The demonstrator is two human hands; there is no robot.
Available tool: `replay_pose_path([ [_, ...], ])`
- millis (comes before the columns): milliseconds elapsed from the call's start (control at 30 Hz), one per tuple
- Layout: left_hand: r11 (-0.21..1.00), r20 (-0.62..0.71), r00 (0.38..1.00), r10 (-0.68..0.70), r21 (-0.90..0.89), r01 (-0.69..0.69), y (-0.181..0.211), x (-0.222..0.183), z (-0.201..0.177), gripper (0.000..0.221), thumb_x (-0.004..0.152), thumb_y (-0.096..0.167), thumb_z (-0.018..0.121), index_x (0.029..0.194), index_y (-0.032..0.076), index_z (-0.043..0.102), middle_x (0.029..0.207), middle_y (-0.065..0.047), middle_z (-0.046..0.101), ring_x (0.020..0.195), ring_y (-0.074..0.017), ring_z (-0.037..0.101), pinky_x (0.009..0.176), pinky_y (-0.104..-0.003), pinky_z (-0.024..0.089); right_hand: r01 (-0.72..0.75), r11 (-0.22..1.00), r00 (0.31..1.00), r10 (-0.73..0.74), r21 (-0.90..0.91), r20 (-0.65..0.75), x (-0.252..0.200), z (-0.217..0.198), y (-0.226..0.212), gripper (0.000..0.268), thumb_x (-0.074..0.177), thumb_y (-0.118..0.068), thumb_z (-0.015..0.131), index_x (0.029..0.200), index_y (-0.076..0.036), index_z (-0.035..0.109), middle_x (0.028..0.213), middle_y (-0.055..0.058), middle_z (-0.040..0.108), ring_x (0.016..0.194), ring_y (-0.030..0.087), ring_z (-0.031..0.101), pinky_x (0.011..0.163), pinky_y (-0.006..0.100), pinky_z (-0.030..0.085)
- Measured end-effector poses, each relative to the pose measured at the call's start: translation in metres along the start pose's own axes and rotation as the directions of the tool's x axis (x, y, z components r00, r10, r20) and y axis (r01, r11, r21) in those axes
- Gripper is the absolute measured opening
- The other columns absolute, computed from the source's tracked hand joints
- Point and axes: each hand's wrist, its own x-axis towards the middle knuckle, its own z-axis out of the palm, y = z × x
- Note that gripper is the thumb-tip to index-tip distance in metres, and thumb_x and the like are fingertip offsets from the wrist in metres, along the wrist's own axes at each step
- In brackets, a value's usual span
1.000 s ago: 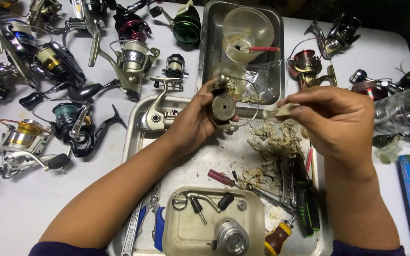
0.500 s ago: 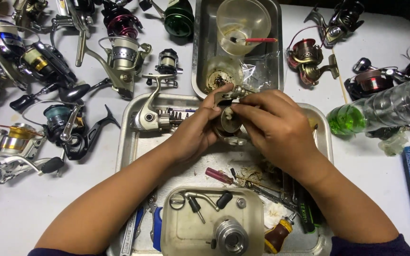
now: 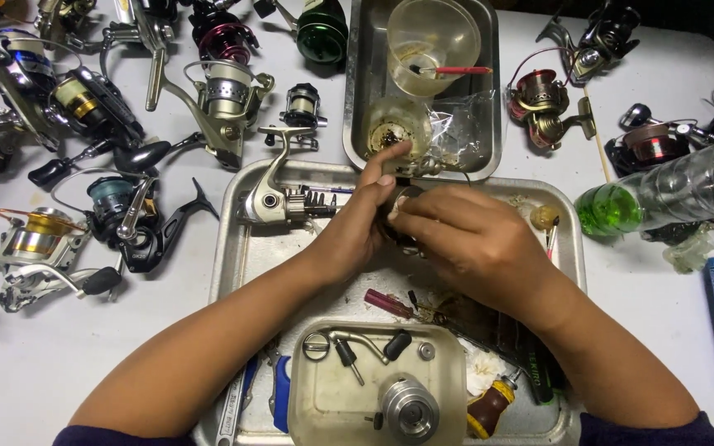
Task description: The person is performing maintenance and assembly on fishing reels, involving cleaning parts with a brush and using tools to fit components together.
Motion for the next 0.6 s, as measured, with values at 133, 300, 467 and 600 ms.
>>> replay_pose_path([
  [133,0.999,0.016,1.0,0.027,-0.026,-0.026,-0.002,0.0,0.002,0.059,0.099,0.041,0.035,0.153,0.019,0.031,0.102,-0.019,0.056,0.087,-0.0282,0.061,0.071,-0.034,0.049,-0.068,0.995,0.995,0.063,-0.066,-0.076,0.002,0.001,-0.003,0.015,0.089,0.015,0.072,0.101,0.007,0.074,0.098,0.021,0.076,0.086,0.031,0.074,0.083,0.042,0.065],
  [300,0.993,0.064,0.993,0.098,-0.071,-0.094,-0.012,0.003,-0.004,0.054,0.101,0.039,0.038,0.149,0.016,0.033,0.09,-0.01,0.055,0.076,-0.0192,0.056,0.068,-0.029,0.047,-0.06,0.993,0.996,0.054,-0.099,-0.066,0.003,-0.002,-0.003,0.014,0.092,0.014,0.07,0.106,0.011,0.072,0.1,0.022,0.073,0.086,0.033,0.071,0.08,0.043,0.061],
  [467,0.996,0.008,0.999,0.043,-0.083,-0.043,-0.008,0.005,-0.006,0.053,0.1,0.042,0.036,0.148,0.019,0.036,0.113,-0.016,0.052,0.084,-0.0209,0.054,0.075,-0.033,0.048,0.168,0.985,0.984,-0.17,0.04,0.048,-0.003,0.0,0.01,0.014,0.094,0.006,0.073,0.107,0.011,0.071,0.102,0.027,0.073,0.089,0.04,0.072,0.08,0.047,0.064],
  [600,0.997,-0.019,0.998,0.052,0.062,-0.05,-0.007,0.005,-0.005,0.052,0.099,0.045,0.035,0.144,0.018,0.038,0.097,-0.013,0.052,0.079,-0.025,0.056,0.062,-0.035,0.049,0.103,0.993,0.994,-0.105,-0.052,-0.027,0.003,0.0,0.008,0.009,0.095,0.009,0.072,0.104,0.012,0.071,0.098,0.026,0.072,0.082,0.037,0.069,0.073,0.045,0.061],
])
